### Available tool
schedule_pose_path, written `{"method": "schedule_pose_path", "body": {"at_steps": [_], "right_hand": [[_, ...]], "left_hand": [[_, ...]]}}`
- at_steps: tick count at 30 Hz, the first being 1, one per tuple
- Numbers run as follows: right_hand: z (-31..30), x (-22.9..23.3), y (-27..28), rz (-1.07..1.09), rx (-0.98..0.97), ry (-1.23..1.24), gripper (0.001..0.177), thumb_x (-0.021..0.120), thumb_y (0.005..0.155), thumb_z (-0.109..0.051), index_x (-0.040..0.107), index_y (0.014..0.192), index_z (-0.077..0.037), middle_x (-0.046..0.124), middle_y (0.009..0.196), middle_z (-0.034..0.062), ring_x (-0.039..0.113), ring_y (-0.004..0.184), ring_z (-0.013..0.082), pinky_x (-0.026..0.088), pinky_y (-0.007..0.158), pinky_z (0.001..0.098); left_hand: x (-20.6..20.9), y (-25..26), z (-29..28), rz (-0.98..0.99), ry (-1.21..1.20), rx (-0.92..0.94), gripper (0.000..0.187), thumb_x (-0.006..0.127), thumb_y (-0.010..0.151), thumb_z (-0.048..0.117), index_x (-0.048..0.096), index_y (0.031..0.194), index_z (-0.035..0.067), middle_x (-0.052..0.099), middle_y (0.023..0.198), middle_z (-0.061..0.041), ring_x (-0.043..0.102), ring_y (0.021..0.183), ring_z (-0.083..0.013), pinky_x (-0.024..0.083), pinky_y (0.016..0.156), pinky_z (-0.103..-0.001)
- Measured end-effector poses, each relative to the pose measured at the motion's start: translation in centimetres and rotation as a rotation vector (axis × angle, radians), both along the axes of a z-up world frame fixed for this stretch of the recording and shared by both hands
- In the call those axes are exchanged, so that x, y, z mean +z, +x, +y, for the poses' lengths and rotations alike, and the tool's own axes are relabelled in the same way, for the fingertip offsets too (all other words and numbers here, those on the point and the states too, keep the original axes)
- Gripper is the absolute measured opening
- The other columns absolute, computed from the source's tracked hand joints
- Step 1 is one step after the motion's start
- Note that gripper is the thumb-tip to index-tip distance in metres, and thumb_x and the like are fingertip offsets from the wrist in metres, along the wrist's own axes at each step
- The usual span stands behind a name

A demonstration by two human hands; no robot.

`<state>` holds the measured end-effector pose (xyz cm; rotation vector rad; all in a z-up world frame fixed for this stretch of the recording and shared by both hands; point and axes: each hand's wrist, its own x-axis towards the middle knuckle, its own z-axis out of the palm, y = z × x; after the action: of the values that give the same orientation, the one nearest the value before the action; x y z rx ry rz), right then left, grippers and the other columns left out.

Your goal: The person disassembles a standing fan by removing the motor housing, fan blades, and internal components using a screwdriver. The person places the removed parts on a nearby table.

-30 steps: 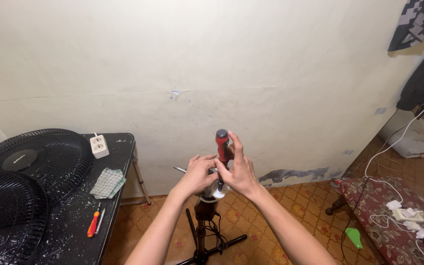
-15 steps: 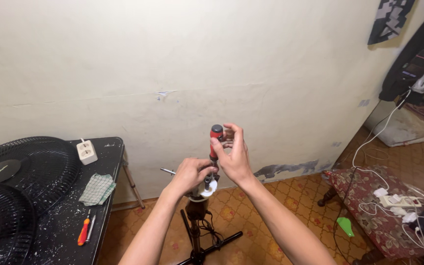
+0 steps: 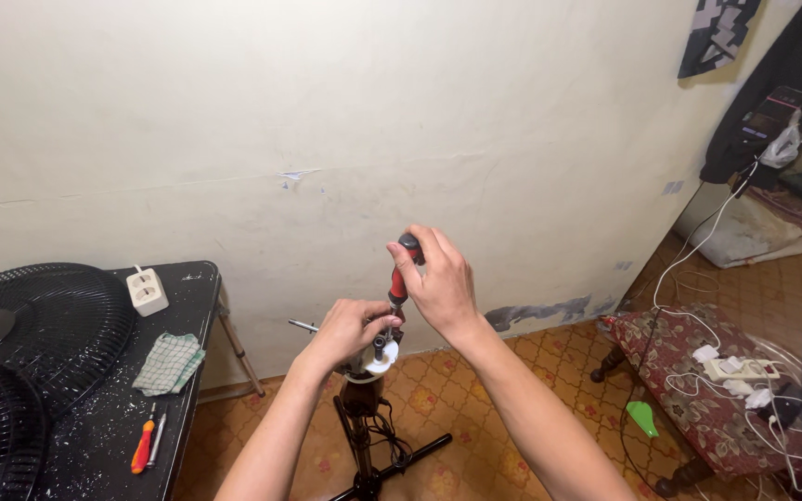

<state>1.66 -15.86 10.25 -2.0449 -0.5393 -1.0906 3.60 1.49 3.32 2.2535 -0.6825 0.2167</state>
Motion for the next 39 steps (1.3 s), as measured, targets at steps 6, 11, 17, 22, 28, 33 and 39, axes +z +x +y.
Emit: {"method": "schedule_pose_path", "body": {"at_steps": [6, 11, 17, 22, 28, 33, 39], "right_hand": [[-1.2, -0.5, 1.5, 0.217, 0.235, 0.050, 0.027, 0.061, 0.103, -0.024, 0.062, 0.121, -0.004, 0.070, 0.088, 0.0089, 0.072, 0.074, 0.0174, 0.057, 0.069, 0.0325], [-2.3, -0.6, 2.2, 0.364, 0.644, 0.095, 0.028, 0.051, 0.109, -0.024, 0.058, 0.130, -0.007, 0.068, 0.094, 0.0061, 0.067, 0.079, 0.0126, 0.058, 0.072, 0.0291], [-1.4, -1.7, 2.3, 0.261, 0.421, 0.128, 0.021, 0.062, 0.105, -0.018, 0.066, 0.123, -0.008, 0.060, 0.104, 0.0104, 0.068, 0.079, 0.0136, 0.061, 0.067, 0.0307], [-1.0, -2.6, 2.5, 0.167, 0.522, 0.147, 0.029, 0.066, 0.104, -0.014, 0.065, 0.133, -0.012, 0.071, 0.114, 0.0096, 0.068, 0.101, 0.0171, 0.059, 0.090, 0.0357], [-2.1, -1.5, 2.7, 0.353, 0.837, 0.179, 0.034, 0.062, 0.104, -0.013, 0.058, 0.138, -0.011, 0.065, 0.127, 0.0105, 0.064, 0.118, 0.0204, 0.054, 0.110, 0.0390], [-1.2, -1.0, 0.9, 0.581, 0.490, 0.111, 0.057, 0.065, 0.096, -0.010, 0.040, 0.147, -0.017, 0.061, 0.098, 0.0081, 0.070, 0.082, 0.0190, 0.061, 0.078, 0.0365], [-2.9, -2.1, 2.6, 0.492, 0.735, -0.071, 0.059, 0.055, 0.105, -0.008, 0.021, 0.153, -0.013, 0.066, 0.112, 0.0113, 0.069, 0.090, 0.0189, 0.062, 0.084, 0.0356]], "left_hand": [[-0.5, 0.7, 0.2, -0.049, -0.016, -0.083, 0.018, 0.071, 0.089, 0.028, 0.079, 0.099, 0.015, 0.077, 0.084, -0.009, 0.073, 0.078, -0.0312, 0.056, 0.070, -0.041], [-0.3, 0.4, 0.5, 0.060, 0.012, -0.028, 0.018, 0.074, 0.087, 0.030, 0.081, 0.093, 0.014, 0.076, 0.079, -0.010, 0.073, 0.075, -0.0295, 0.055, 0.069, -0.041], [-0.3, 0.5, 0.3, 0.006, -0.008, 0.006, 0.019, 0.077, 0.086, 0.030, 0.081, 0.094, 0.014, 0.076, 0.079, -0.012, 0.072, 0.073, -0.0309, 0.055, 0.067, -0.041], [-0.2, 0.4, 0.4, 0.072, -0.034, 0.016, 0.019, 0.079, 0.083, 0.029, 0.081, 0.092, 0.012, 0.077, 0.077, -0.010, 0.074, 0.070, -0.0276, 0.056, 0.067, -0.040], [0.1, 0.1, 0.8, 0.140, -0.053, 0.043, 0.019, 0.081, 0.081, 0.030, 0.081, 0.090, 0.013, 0.079, 0.078, -0.007, 0.076, 0.074, -0.0218, 0.057, 0.070, -0.038], [0.3, -0.2, 0.6, 0.147, -0.044, 0.069, 0.019, 0.081, 0.081, 0.031, 0.082, 0.090, 0.015, 0.079, 0.078, -0.006, 0.076, 0.073, -0.0216, 0.057, 0.070, -0.038], [0.3, -0.4, 0.8, 0.117, -0.030, 0.083, 0.023, 0.084, 0.077, 0.033, 0.079, 0.085, 0.012, 0.078, 0.077, -0.006, 0.075, 0.072, -0.0222, 0.056, 0.069, -0.038]]}}
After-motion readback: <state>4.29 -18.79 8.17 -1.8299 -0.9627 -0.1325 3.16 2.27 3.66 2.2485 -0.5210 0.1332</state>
